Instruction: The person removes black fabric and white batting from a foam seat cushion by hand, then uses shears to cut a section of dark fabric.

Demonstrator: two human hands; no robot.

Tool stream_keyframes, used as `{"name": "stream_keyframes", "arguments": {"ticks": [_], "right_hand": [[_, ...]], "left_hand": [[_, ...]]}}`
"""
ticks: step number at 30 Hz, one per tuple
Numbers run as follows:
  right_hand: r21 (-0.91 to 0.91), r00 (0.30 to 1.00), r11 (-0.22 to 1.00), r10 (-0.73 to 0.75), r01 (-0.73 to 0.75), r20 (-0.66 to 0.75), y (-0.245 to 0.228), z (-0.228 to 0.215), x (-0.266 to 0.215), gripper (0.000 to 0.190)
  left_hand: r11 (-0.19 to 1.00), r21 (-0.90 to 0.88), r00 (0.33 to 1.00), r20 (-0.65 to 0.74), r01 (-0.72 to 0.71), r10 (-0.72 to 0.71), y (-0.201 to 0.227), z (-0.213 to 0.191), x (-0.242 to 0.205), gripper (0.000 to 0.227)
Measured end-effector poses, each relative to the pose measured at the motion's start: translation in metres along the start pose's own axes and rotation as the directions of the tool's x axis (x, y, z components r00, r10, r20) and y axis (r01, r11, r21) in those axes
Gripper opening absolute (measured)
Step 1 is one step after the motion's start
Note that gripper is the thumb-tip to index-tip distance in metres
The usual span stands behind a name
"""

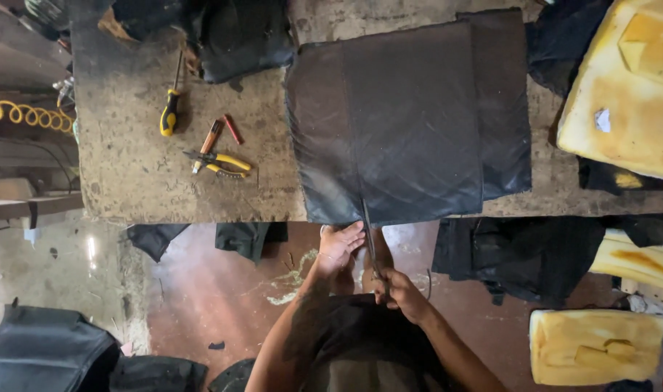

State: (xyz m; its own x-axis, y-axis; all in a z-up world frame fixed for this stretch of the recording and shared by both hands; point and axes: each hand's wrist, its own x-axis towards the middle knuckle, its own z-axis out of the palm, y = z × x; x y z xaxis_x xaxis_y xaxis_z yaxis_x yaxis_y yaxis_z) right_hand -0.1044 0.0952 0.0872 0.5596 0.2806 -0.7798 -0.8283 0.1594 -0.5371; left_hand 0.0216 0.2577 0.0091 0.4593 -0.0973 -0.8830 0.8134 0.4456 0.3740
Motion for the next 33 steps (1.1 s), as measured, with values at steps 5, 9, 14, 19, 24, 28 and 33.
{"name": "stream_keyframes", "arguments": {"ticks": [5,9,14,19,24,28,33], "right_hand": [[0.000,0.999,1.000,0.029,-0.029,-0.024,-0.008,0.009,-0.002,0.031],[-0.021,0.993,0.998,0.064,-0.066,-0.098,-0.008,0.016,0.001,0.043],[-0.047,0.980,0.992,0.109,-0.119,-0.167,-0.011,0.020,0.000,0.040],[0.080,0.985,0.996,0.049,-0.036,-0.168,0.006,0.018,0.011,0.027],[-0.005,0.980,0.999,0.049,-0.051,-0.193,-0.013,0.022,0.005,0.016],[-0.015,0.982,0.995,0.094,-0.098,-0.162,-0.035,0.022,0.013,0.023],[0.117,0.996,0.993,0.013,-0.002,-0.094,-0.023,0.013,0.030,0.014]], "left_hand": [[1.000,-0.027,0.999,0.032,0.014,-0.013,0.003,-0.001,-0.003,0.020],[1.000,-0.020,0.999,0.034,0.014,-0.013,0.000,-0.002,0.003,0.018],[0.999,0.002,0.999,0.017,0.035,-0.035,0.002,-0.002,0.002,0.016],[0.999,0.028,0.998,0.053,0.035,-0.037,-0.009,-0.011,0.017,0.021],[0.998,0.039,0.997,0.061,0.052,-0.055,-0.004,-0.015,0.014,0.021],[0.998,0.039,0.992,0.117,0.042,-0.047,-0.004,-0.019,0.012,0.016],[0.999,0.026,0.995,0.085,0.047,-0.049,0.013,-0.008,-0.014,0.019]]}}
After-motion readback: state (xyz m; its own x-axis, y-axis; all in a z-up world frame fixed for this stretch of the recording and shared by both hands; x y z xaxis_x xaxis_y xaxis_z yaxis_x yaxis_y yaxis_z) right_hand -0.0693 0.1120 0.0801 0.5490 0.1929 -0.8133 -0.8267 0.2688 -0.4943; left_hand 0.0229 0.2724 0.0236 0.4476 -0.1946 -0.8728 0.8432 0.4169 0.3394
